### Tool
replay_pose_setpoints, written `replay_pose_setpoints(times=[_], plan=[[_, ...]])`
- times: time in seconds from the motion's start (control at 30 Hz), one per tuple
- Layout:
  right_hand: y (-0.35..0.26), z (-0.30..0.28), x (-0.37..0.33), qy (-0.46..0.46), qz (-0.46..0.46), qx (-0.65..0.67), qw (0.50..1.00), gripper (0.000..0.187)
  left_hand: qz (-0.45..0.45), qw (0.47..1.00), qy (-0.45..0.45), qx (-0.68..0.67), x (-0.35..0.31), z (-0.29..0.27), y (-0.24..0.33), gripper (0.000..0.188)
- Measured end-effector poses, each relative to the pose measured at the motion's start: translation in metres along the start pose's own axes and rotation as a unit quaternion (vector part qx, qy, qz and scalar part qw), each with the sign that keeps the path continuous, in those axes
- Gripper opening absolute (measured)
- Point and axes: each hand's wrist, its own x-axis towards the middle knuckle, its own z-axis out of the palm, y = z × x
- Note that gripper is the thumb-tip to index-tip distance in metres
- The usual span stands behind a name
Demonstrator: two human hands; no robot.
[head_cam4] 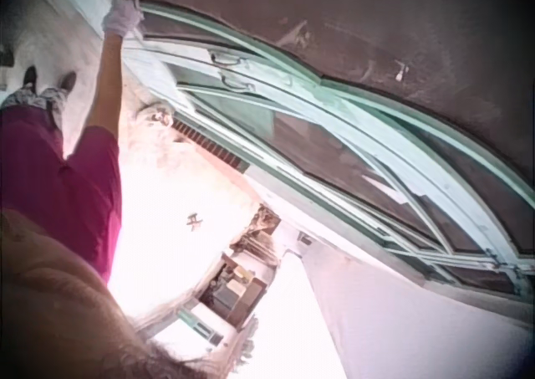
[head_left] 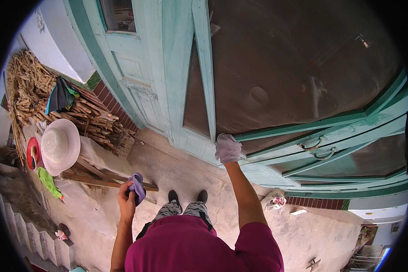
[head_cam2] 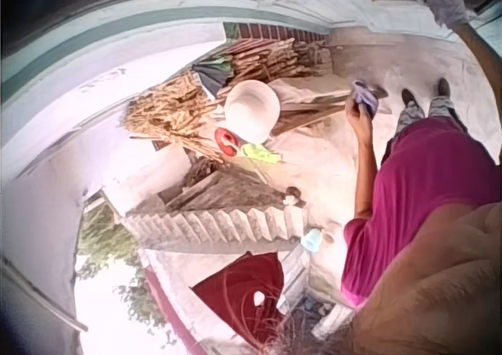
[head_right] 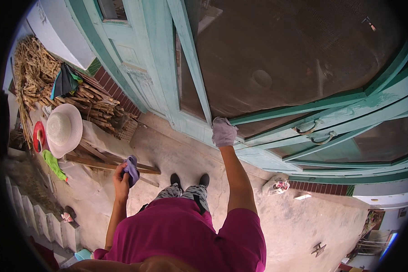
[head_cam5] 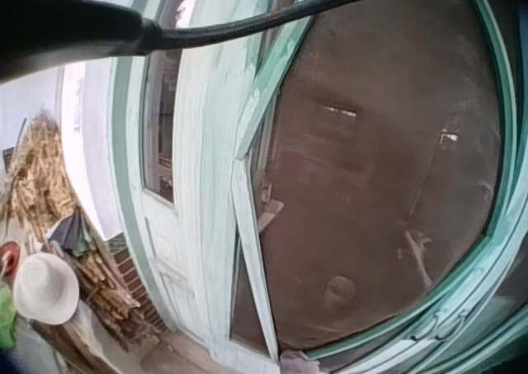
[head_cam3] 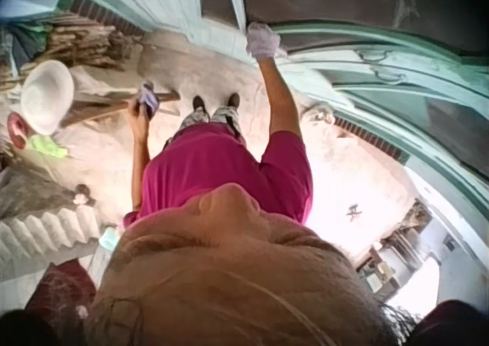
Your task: The person wipes the glass panes and frames of a green-framed window using two cloths. They clean multiple sections of the window, including the upper and lower panes and the frame edges, then open the window to wipe the interior frame.
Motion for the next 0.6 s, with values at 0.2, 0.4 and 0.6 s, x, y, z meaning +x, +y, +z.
replay_pose_setpoints(times=[0.2,0.4,0.6], plan=[[-0.042,0.041,0.005,-0.168,0.204,0.206,0.942,0.023,-0.066,0.996,0.056,0.019,-0.01,-0.029,0.004,0.04],[-0.085,-0.117,0.024,0.241,-0.02,0.486,0.84,0.04,-0.062,0.992,0.103,-0.049,-0.014,-0.041,-0.019,0.039],[-0.122,-0.308,0.166,0.517,-0.162,0.531,0.652,0.051,-0.056,0.995,0.061,-0.056,0.0,-0.029,-0.005,0.035]])
